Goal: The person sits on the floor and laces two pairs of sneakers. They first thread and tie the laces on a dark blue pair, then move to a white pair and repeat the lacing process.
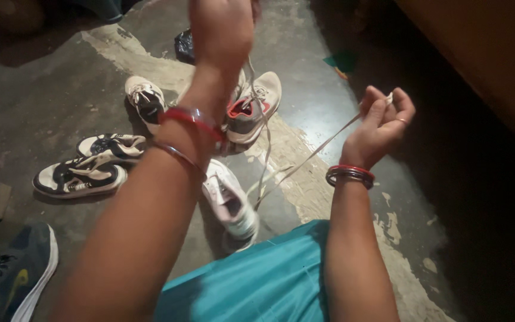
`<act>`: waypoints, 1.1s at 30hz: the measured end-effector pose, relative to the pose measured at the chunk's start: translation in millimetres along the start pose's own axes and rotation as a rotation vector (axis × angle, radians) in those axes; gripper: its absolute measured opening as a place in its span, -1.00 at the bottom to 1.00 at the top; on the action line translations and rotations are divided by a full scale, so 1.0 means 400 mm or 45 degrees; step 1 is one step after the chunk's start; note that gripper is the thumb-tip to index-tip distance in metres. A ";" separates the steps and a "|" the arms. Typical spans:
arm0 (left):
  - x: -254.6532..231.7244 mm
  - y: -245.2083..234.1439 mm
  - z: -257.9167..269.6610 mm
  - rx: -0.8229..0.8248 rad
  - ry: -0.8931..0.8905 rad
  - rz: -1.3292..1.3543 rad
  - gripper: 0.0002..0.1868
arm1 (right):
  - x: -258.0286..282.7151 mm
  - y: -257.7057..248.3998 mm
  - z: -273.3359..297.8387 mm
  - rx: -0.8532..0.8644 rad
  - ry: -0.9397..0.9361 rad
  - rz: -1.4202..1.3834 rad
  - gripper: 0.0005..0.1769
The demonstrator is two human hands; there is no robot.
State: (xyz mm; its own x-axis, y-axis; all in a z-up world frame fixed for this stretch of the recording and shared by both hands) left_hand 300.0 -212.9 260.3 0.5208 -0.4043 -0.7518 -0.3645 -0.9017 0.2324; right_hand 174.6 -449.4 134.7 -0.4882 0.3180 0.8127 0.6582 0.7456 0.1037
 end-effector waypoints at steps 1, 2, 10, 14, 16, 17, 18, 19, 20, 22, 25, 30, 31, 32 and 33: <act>0.046 -0.008 0.023 0.059 -0.049 -0.076 -0.67 | 0.008 -0.004 0.003 0.022 -0.167 -0.002 -0.71; 0.097 -0.013 0.061 0.112 -0.102 -0.147 -0.65 | -0.003 -0.006 0.001 0.078 -0.057 -0.113 -0.74; 0.293 0.010 0.640 0.680 -1.173 -1.675 -0.28 | -0.080 0.016 0.006 0.230 0.713 -0.646 -0.85; 0.249 0.008 0.762 0.647 -0.920 -1.932 -0.44 | -0.086 0.005 0.002 0.110 0.905 -0.942 -0.92; 0.238 -0.044 0.771 0.735 -0.756 -1.945 -0.56 | -0.066 0.004 -0.001 0.066 0.882 -0.788 -0.93; 0.233 -0.082 0.776 0.819 -0.718 -1.893 -0.62 | -0.043 -0.007 -0.007 0.015 0.684 -0.573 -0.89; 0.226 -0.128 0.779 0.903 -0.675 -1.848 -0.68 | -0.016 -0.014 -0.011 -0.038 0.486 -0.366 -0.85; 0.214 -0.174 0.787 0.946 -0.632 -1.851 -0.73 | 0.013 -0.021 -0.013 -0.091 0.287 -0.160 -0.81; 0.198 -0.220 0.798 0.992 -0.586 -1.854 -0.77 | 0.039 -0.025 -0.015 -0.098 0.106 -0.076 -0.82; 0.170 -0.294 0.825 1.058 -0.575 -1.827 -0.82 | 0.089 -0.033 -0.010 -0.100 -0.256 0.093 -0.85; 0.136 -0.348 0.847 1.018 -0.638 -1.710 -0.79 | 0.113 -0.012 0.011 -0.032 -0.398 0.043 -0.90; 0.072 -0.349 0.878 0.167 -0.863 -1.833 -0.53 | 0.052 0.079 0.095 0.436 -0.031 0.142 -0.92; 0.077 -0.350 0.884 0.126 -1.038 -1.771 -0.46 | 0.030 0.112 0.127 0.598 0.079 0.042 -0.91; 0.087 -0.347 0.890 0.081 -1.212 -1.700 -0.39 | 0.007 0.143 0.161 0.763 0.189 -0.058 -0.89; 0.095 -0.346 0.899 0.035 -1.383 -1.622 -0.31 | -0.020 0.173 0.201 0.877 0.433 -0.261 -0.86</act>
State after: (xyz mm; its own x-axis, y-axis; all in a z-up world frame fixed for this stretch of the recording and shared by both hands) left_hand 92.5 -48.2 -22.2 -0.2608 0.8314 -0.4907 -0.1764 -0.5407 -0.8225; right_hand 178.1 -353.2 89.5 -0.2862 0.0216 0.9579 0.0175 0.9997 -0.0173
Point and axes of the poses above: each hand's wrist, its own z-axis away from the middle knuckle, its own y-axis out of the palm, x = y × z, the point moved 3 cm from there along -z, towards the middle knuckle, and after that the axes turned 9 degrees about x, right-handed, at the moved point
